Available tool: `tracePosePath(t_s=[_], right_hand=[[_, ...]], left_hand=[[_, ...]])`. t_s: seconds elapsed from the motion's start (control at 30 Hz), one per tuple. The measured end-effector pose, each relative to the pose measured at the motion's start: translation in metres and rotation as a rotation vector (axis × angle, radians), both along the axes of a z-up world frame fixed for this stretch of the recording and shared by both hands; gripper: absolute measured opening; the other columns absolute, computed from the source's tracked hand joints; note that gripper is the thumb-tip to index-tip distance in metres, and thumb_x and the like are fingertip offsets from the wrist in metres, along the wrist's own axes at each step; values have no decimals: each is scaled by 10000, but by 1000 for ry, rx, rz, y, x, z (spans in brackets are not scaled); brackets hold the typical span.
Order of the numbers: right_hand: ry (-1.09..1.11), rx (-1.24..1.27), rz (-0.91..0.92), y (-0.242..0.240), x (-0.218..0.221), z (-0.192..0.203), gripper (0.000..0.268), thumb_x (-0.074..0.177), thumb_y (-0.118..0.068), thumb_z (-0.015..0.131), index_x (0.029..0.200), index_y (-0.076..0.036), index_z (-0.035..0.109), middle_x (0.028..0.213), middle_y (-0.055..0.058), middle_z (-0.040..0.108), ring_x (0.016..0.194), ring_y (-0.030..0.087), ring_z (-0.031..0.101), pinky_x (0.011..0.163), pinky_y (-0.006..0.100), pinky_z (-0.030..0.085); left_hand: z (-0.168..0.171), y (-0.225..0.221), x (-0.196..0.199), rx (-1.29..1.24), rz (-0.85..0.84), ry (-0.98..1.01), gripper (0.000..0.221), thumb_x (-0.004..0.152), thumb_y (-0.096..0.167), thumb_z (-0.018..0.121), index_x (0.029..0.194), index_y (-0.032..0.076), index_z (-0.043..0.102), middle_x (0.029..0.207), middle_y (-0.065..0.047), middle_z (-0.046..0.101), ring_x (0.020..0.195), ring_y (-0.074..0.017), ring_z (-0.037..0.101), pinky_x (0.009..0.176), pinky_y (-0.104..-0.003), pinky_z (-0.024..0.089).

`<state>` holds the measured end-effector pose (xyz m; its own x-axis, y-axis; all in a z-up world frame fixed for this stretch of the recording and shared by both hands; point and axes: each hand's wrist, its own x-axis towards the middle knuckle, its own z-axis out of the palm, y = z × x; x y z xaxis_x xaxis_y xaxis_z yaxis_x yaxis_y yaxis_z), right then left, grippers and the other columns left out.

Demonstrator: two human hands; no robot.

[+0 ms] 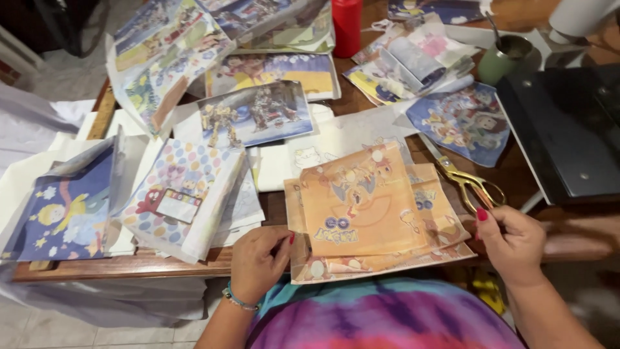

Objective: Cutting out printed designs from paper sheets using scissors and sorting them on a table.

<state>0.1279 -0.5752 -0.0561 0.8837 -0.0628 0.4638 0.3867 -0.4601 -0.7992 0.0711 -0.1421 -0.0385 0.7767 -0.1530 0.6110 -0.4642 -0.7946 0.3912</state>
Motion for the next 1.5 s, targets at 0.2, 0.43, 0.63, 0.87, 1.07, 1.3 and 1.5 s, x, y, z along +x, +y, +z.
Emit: tracePosePath(t_s=[0.2,0.43,0.63,0.87,1.07,1.3,1.5], right_hand=[[-8,-32,-1,2,0,3,398,1024,-216,627,650,-85,584,574,-15,536,550,81,452,561,254,361],[4,-26,16,-1,0,1,398,1030,-165,622,643,-75,587,592,7,532,563,96,461,579,260,361],[15,-11,28,-7,0,-9,355,1037,-171,639,701,-55,635,629,23,583,574,102,500,579,258,385],[13,28,20,-11,0,-18,299,1065,-106,649,782,-11,648,686,53,603,622,116,528,621,260,410],[-50,-53,23,-9,0,-13,270,1044,-108,670,798,1,656,705,63,610,627,139,525,617,291,403],[799,-670,27,81,-2,131,260,897,-370,759,1041,-168,680,989,6,766,894,148,750,801,329,619],[783,-781,94,83,20,85,523,800,-607,769,1097,-232,559,937,-46,762,869,211,751,768,377,509]], left_hand=[[2,-2,0,-9,-1,32,44,915,126,694,924,116,737,822,-7,756,771,-224,722,684,-366,564],[7,-5,2,44,-2,41,40,915,116,691,926,103,727,832,-23,752,757,-242,705,663,-380,552],[1,-4,2,73,4,30,28,910,109,695,937,102,700,869,-32,758,759,-248,706,632,-394,558],[2,-5,1,65,6,34,15,916,116,701,924,104,698,858,-27,752,752,-260,690,652,-408,536],[1,-3,0,24,-4,18,32,929,117,698,946,96,714,834,-23,740,751,-256,695,666,-397,542],[1,-4,1,48,21,29,19,918,124,697,916,122,715,766,-17,701,694,-247,660,606,-392,506],[3,-4,0,35,12,33,24,918,124,697,908,115,716,750,-25,681,680,-248,647,600,-397,504]])
